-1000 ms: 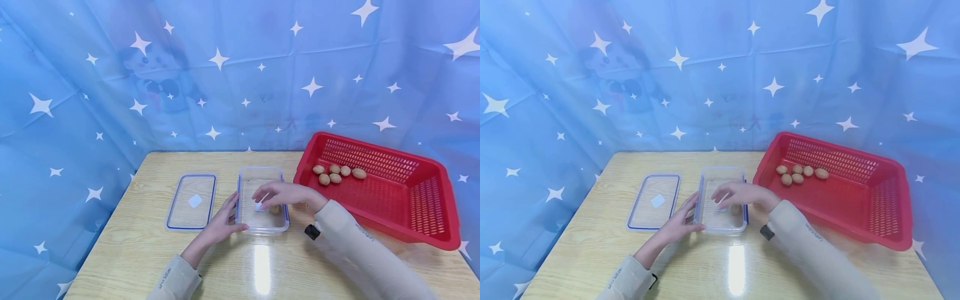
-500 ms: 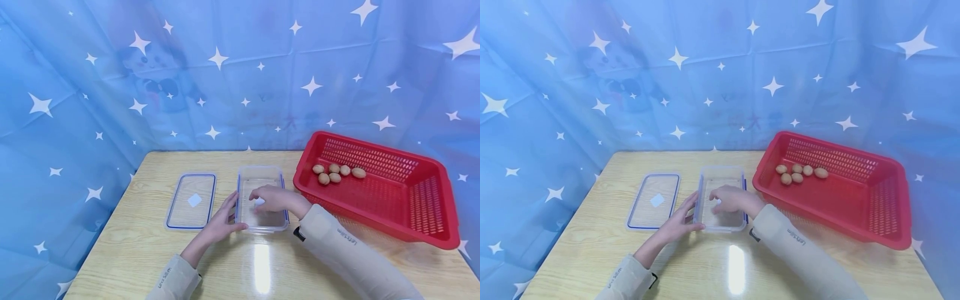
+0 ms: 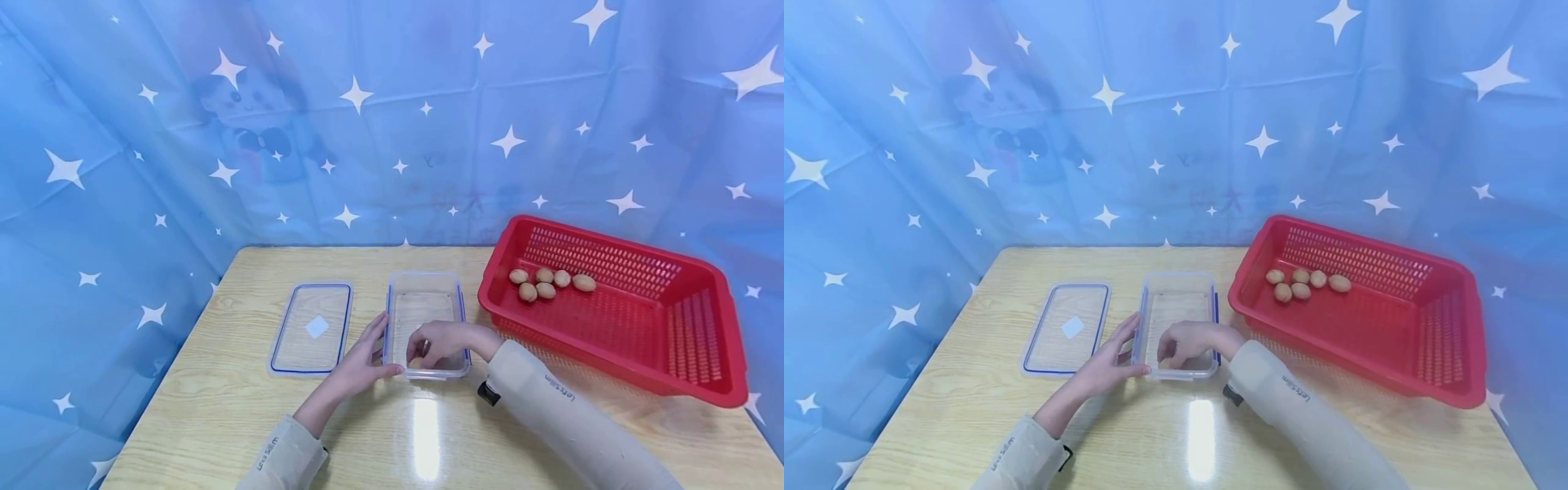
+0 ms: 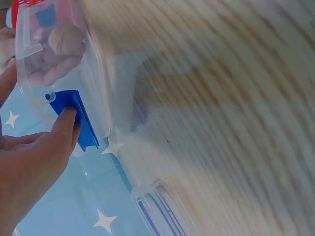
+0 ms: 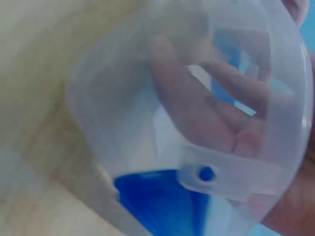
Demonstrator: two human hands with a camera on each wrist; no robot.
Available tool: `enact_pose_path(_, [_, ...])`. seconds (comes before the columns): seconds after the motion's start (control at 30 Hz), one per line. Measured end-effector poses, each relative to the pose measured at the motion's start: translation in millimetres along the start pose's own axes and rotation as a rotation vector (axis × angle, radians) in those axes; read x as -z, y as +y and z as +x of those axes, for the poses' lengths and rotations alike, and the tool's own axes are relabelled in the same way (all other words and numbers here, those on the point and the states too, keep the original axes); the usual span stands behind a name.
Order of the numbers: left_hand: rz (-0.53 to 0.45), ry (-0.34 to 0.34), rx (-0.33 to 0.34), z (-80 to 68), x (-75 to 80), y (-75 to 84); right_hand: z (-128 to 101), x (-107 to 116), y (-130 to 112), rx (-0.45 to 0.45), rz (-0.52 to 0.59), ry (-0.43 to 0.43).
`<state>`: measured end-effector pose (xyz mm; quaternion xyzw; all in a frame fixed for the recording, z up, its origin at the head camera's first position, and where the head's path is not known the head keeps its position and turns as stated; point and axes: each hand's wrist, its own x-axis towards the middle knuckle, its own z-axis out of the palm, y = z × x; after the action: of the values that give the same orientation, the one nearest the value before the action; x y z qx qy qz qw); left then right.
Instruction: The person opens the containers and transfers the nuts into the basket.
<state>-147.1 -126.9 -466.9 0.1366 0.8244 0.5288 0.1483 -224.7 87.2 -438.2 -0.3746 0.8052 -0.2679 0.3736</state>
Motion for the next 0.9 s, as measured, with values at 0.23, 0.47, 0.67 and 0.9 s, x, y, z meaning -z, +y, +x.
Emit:
enact_pose_path(0.23, [-0.005, -0.004, -0.009, -0.2, 1.2, -0.3, 4, -3, 9, 0.129, 0.09, -0.017])
enact_pose_path(0.47, [-0.003, -0.011, 0.001, -0.7, 0.8, 0.8, 9, -10, 15, 0.19, 0.214, 0.005])
enact_pose_path(0.67, [0.001, -0.008, -0.002, -0.3, 0.4, 0.1, 14, -15, 17, 0.184, 0.333, 0.019])
enact_pose_path(0.9, [0.001, -0.007, -0.004, -0.6, 0.2, -0.5, 11, -15, 13, 0.194, 0.384, 0.053])
